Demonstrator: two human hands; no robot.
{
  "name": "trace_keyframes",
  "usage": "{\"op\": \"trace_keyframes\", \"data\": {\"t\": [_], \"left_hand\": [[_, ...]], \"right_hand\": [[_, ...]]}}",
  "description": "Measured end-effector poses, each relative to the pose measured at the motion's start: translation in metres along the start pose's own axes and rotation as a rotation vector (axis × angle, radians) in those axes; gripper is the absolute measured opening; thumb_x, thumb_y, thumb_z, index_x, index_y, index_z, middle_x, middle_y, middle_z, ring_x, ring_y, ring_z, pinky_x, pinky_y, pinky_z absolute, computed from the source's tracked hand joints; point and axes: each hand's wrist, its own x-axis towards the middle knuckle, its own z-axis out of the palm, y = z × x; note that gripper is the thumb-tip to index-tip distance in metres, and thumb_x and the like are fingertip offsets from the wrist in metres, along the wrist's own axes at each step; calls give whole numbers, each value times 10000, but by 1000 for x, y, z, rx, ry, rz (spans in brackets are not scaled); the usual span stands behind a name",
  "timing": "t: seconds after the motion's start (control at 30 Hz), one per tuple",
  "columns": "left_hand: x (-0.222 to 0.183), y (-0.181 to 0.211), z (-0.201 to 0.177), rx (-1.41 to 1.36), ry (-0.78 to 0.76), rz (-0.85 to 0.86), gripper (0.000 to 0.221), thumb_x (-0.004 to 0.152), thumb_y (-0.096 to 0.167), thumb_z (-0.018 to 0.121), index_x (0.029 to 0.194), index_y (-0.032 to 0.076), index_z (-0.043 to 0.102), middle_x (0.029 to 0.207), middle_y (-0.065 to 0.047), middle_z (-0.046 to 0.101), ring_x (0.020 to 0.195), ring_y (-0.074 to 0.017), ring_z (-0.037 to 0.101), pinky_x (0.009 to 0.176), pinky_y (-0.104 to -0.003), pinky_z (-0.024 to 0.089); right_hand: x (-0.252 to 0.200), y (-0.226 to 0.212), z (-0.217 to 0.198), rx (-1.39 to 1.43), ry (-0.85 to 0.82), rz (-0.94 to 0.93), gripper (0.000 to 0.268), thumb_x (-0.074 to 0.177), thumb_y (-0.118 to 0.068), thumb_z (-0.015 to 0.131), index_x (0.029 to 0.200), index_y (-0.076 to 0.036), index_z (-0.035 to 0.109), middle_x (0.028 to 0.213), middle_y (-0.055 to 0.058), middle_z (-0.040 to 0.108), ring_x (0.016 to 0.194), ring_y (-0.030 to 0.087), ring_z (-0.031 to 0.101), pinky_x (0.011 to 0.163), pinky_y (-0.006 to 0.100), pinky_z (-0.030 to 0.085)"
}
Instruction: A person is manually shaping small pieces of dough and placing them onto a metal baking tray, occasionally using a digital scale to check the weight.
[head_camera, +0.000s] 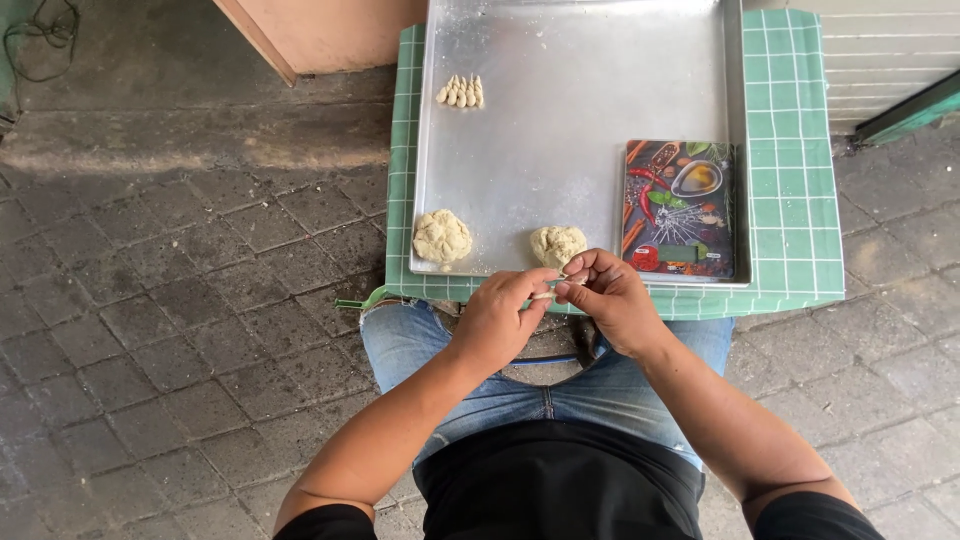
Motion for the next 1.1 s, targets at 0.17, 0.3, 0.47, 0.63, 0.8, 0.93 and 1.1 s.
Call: {"op": "trace_keyframes", "data": {"t": [0.17, 0.3, 0.47, 0.63, 0.8, 0.93, 1.1], "left_hand": [[8, -12, -3, -219, 11, -150, 360, 877, 90, 778, 1227, 88, 696, 902, -101, 765, 834, -233, 709, 727, -313, 607], [22, -29, 1, -314, 38, -233, 306, 921, 107, 749, 1222, 73, 701, 886, -113, 773, 786, -222, 701, 672, -313, 598], [62, -58, 2, -298, 89, -265, 335, 907, 105, 761, 1232, 76, 685, 913, -124, 771, 800, -237, 702, 676, -334, 600], [123, -112, 9, -207, 140, -306, 209, 883, 148, 784, 1084, 128, 727, 909, -79, 782, 817, -242, 724, 688, -331, 604], [181, -151, -4, -73, 161, -408, 386, 867, 175, 776, 1216, 89, 634, 1153, -158, 730, 1007, -305, 723, 856, -421, 610], [198, -227, 7, 89, 95, -395, 469, 862, 235, 812, 1258, 60, 631, 1221, -139, 658, 1157, -321, 672, 1000, -406, 567], [210, -247, 6, 605, -43, -312, 430, 950, 350, 664, 1341, 181, 602, 1446, -65, 502, 1419, -309, 365, 1104, -510, 366]], "right_hand": [[20, 4, 4, -17, -36, -5, 299, 816, 83, 816, 1046, 53, 628, 746, 131, 732, 693, 186, 751, 719, 279, 589], [46, -1, 8, -30, -72, 53, 266, 832, 64, 815, 1031, 28, 642, 765, 95, 724, 692, 169, 748, 705, 273, 594], [103, 6, 2, -47, -100, 110, 283, 829, 59, 813, 1047, 33, 634, 786, 100, 727, 694, 183, 756, 706, 279, 610], [188, -12, 7, -149, -160, 153, 252, 850, 72, 750, 1067, 26, 631, 823, 75, 720, 709, 173, 740, 712, 266, 608], [289, -16, 25, -431, -280, 183, 195, 908, 36, 690, 1098, 30, 645, 823, 126, 708, 738, 205, 724, 758, 305, 618], [360, 5, 21, -865, -293, 86, 248, 884, -56, 778, 1117, -60, 694, 845, 59, 740, 768, 172, 746, 753, 324, 594], [405, 23, 31, -1188, -432, 12, 236, 892, -216, 796, 1090, -108, 724, 997, 97, 762, 1007, 312, 723, 893, 428, 565]]}}
